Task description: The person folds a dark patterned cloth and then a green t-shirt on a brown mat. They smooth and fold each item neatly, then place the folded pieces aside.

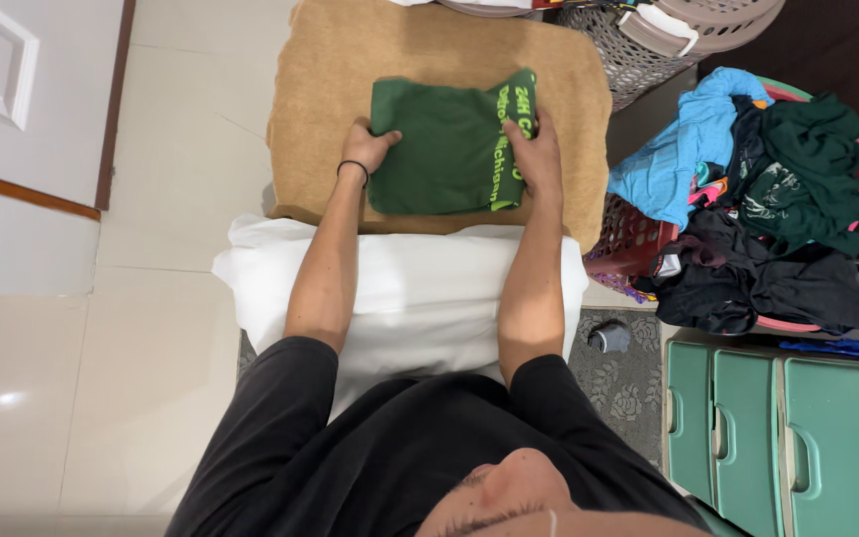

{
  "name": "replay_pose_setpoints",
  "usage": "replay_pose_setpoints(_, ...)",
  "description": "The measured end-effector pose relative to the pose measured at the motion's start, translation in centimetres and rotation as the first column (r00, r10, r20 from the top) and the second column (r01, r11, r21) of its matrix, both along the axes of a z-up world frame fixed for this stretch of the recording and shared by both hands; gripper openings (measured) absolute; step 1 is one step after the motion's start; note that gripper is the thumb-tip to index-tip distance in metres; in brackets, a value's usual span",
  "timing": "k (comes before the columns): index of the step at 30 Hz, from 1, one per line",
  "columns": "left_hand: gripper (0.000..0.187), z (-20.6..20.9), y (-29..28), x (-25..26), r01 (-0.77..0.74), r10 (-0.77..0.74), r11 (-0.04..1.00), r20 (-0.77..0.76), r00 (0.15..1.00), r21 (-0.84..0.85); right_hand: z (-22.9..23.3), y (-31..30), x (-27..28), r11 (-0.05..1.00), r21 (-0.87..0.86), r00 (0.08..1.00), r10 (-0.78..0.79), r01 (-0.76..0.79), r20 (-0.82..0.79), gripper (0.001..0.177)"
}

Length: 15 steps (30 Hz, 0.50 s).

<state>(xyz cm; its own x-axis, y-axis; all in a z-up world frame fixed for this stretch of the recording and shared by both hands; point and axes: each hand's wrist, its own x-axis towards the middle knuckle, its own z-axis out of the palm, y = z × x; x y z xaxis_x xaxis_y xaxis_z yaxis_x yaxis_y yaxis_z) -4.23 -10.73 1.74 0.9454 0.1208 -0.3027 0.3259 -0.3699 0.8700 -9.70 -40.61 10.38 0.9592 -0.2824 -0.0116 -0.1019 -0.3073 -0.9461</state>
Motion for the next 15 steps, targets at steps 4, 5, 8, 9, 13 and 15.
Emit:
replay_pose_setpoints(4, 0.046, -1.3, 0.2, 0.0, 0.106, -0.078, 0.919, 0.088, 0.993, -0.380, 0.3, 3.1, 1.0, 0.979, 0.028, 0.971, 0.196, -0.202, 0.134, 0.060)
replay_pose_setpoints(5, 0.050, -1.6, 0.2, 0.2, 0.109, -0.068, 0.869, 0.102, 0.992, -0.482, 0.2, 4.2, 1.1, 0.962, 0.055, 0.959, 0.262, -0.269, 0.104, 0.060)
replay_pose_setpoints(8, 0.071, -2.1, 0.9, 0.6, -0.031, -0.037, 0.736, -0.085, 0.996, -0.677, -1.2, 8.5, 0.1, 0.883, 0.051, 0.885, 0.465, -0.466, 0.032, 0.057)
replay_pose_setpoints(9, 0.081, -2.2, 1.2, 0.6, -0.111, -0.033, 0.695, -0.185, 0.982, -0.711, -1.8, 9.9, -0.5, 0.843, -0.015, 0.843, 0.538, -0.538, 0.012, 0.054)
replay_pose_setpoints(13, 0.092, -1.9, 1.3, 0.3, -0.032, -0.035, 0.788, -0.096, 0.995, -0.615, -2.5, 12.3, -1.8, 0.591, -0.573, 0.751, 0.658, -0.567, -0.065, 0.047)
replay_pose_setpoints(15, 0.092, -1.8, 1.3, 0.0, 0.006, -0.033, 0.902, -0.056, 0.998, -0.431, -2.1, 12.3, -2.2, 0.663, -0.482, 0.768, 0.640, -0.573, -0.032, 0.049)
